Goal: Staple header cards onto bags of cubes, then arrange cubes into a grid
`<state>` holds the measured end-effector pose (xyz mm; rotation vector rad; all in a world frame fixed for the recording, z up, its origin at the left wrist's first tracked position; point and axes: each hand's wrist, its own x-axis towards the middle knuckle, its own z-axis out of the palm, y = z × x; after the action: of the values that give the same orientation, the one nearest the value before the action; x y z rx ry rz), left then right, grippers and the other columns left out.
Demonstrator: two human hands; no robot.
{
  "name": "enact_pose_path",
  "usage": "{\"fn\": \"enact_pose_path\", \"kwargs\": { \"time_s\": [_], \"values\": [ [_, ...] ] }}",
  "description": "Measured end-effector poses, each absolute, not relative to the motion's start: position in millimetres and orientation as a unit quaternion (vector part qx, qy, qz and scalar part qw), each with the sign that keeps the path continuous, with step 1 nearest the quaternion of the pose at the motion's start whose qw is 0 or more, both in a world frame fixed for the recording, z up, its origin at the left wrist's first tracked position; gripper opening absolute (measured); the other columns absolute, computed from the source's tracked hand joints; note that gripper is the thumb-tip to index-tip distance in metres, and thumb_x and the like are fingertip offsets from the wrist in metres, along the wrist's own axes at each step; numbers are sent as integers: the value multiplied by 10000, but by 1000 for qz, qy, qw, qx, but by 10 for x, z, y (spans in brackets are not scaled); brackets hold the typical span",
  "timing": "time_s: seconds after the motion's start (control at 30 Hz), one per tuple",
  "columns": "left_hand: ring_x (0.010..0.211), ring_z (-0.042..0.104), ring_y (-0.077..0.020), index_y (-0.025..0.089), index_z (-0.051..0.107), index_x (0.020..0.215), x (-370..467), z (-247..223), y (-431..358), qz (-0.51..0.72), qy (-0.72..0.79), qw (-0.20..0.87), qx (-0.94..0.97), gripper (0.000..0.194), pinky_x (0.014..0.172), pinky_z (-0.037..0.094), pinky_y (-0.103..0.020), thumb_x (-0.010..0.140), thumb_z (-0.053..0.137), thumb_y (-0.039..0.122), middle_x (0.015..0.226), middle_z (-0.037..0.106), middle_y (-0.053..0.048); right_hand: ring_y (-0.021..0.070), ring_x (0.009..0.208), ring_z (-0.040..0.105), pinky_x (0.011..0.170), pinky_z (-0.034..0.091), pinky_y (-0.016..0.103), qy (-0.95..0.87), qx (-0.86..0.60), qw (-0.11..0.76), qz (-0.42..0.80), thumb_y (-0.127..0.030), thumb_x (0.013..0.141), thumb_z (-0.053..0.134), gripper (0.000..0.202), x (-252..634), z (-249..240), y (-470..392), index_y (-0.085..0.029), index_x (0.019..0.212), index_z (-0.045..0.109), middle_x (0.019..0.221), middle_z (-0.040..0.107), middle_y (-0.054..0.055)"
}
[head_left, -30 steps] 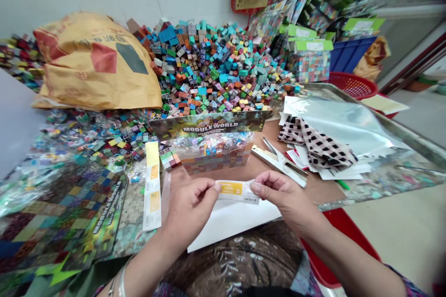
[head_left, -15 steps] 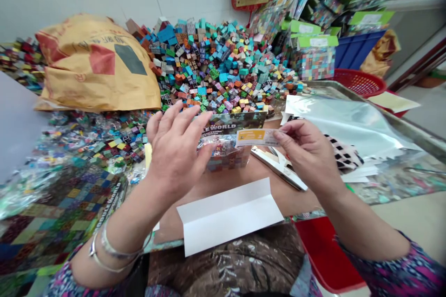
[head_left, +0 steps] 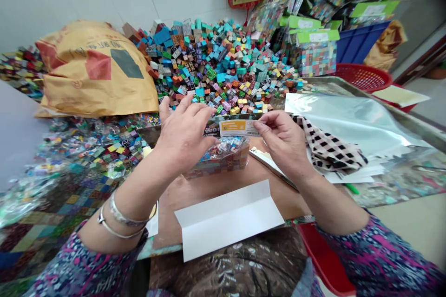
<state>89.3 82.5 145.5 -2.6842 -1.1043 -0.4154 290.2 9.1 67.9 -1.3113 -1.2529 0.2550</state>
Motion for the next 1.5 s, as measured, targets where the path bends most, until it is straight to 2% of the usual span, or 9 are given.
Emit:
{"fn": "enact_pose_path", "kwargs": {
  "time_s": [0.7,0.87,0.97,1.07,1.1,1.17,1.23,1.37,1.5],
  "values": [
    [1339,448,-359,223,667,1089,1014,1378,851,-170,-371,126,-904,273,1136,121,-659,830,674,307,1143,717,-84,181,791,581,747,423,337,-556,-595,580,-28,-320,919,574,116,2837,675,111,-235,841,591,810,630,6],
    [1237,526,-341,237,699,982,1069,1375,876,-179,-391,127,-894,170,1132,142,-654,832,652,302,1018,744,-58,188,789,593,737,416,342,-560,-602,567,-54,-320,927,559,121,2821,682,114,-241,842,591,815,646,9],
    [1158,569,-328,244,709,886,1093,1369,896,-180,-392,127,-893,119,1123,167,-646,838,635,323,955,745,-42,201,801,591,756,405,360,-579,-616,524,-99,-335,939,538,141,2842,685,100,-244,849,598,811,649,19],
    [1117,581,-326,232,709,840,1099,1371,898,-176,-386,138,-895,132,1116,190,-634,845,621,331,920,741,-55,223,827,589,819,383,399,-579,-649,472,-146,-387,917,583,138,2931,668,72,-255,945,609,837,662,30],
    [1117,578,-330,225,710,837,1098,1376,895,-172,-388,139,-895,137,1114,192,-635,846,619,328,922,742,-64,227,819,590,822,386,407,-561,-661,477,-142,-426,885,630,223,2976,656,63,-258,1027,595,862,666,32],
    [1127,571,-338,216,713,846,1094,1390,887,-162,-394,132,-895,142,1113,185,-639,849,619,322,938,743,-77,223,792,593,790,418,402,-512,-676,522,-92,-504,777,740,533,3075,627,60,-260,1194,515,919,659,35],
    [1146,561,-342,221,715,874,1093,1406,882,-157,-396,121,-897,132,1116,157,-648,845,629,317,959,743,-74,212,815,597,771,452,383,-480,-663,575,-8,-540,676,811,739,3156,599,87,-266,1261,452,981,636,37],
    [1166,546,-360,239,700,925,1145,1433,888,-147,-389,131,-900,188,1108,131,-668,799,701,379,973,737,-69,203,1016,588,877,473,359,-505,-563,631,173,-517,582,870,756,3157,582,246,-281,1188,486,1096,617,32],
    [1040,603,-344,219,698,825,1263,1455,916,-114,-394,132,-903,214,1093,198,-626,765,739,421,832,714,-64,203,965,631,877,511,383,-502,-467,642,345,-500,570,875,623,3021,586,447,-263,1052,561,1018,668,16]
  ]
}}
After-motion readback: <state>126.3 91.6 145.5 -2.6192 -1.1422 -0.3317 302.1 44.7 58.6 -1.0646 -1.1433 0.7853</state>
